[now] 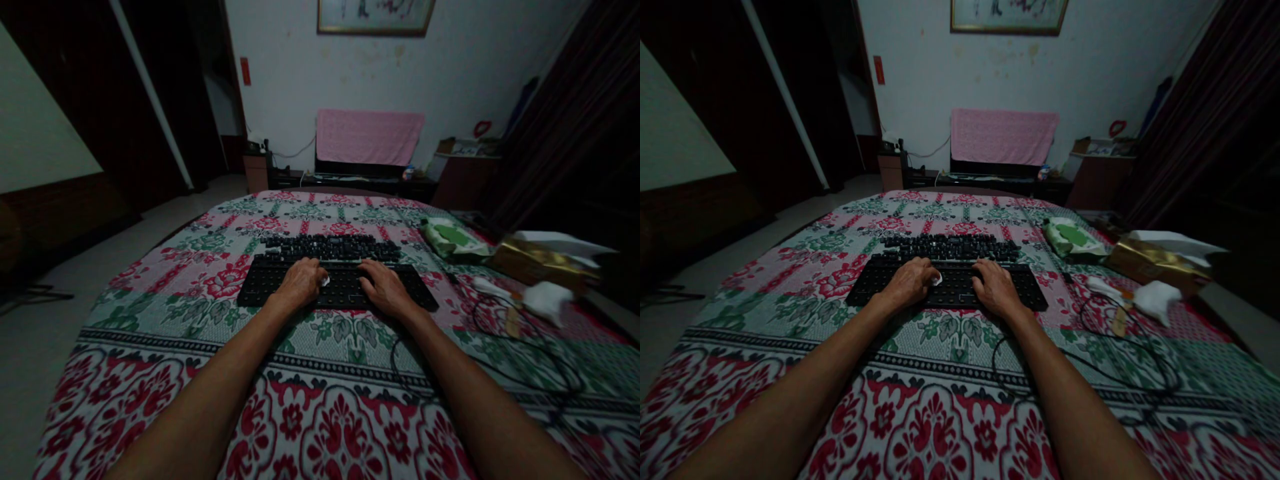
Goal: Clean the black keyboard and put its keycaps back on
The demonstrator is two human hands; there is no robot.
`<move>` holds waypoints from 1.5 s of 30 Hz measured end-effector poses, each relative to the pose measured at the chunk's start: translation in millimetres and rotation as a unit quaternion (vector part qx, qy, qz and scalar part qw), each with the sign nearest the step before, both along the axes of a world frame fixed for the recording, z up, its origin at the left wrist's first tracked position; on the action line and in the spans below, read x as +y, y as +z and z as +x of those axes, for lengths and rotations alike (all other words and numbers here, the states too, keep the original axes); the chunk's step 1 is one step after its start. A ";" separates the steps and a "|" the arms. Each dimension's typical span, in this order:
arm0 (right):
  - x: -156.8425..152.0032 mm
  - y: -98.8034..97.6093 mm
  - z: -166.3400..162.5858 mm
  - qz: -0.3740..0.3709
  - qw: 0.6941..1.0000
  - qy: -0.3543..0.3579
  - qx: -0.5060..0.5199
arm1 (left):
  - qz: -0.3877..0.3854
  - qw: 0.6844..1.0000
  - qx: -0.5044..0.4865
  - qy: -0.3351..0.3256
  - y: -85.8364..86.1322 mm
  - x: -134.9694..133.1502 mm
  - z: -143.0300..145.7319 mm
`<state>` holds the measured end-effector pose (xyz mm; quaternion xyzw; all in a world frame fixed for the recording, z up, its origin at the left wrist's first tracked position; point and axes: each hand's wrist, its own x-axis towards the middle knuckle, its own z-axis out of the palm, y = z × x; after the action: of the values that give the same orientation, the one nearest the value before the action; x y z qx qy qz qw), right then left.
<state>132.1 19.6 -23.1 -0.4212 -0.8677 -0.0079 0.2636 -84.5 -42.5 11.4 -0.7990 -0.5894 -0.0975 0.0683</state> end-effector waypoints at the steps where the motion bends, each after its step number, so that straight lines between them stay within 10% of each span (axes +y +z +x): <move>1: 0.2 -0.1 0.0 0.000 1.000 0.001 -0.001 | -0.004 1.000 0.005 0.004 1.2 -1.2 0.2; 21: -2.8 3.1 -1.0 -0.005 1.000 -0.005 -0.015 | -0.023 0.998 0.000 -0.057 5.8 -6.0 -4.2; 45: -12.5 18.0 -25.1 0.007 0.994 0.095 -0.049 | -0.004 0.998 -0.044 0.042 -6.8 5.0 -8.0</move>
<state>107.1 7.1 -5.1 -0.3337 -0.9158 -0.0097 0.2234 -92.5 -37.5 4.6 -0.7686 -0.6254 -0.1278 0.0431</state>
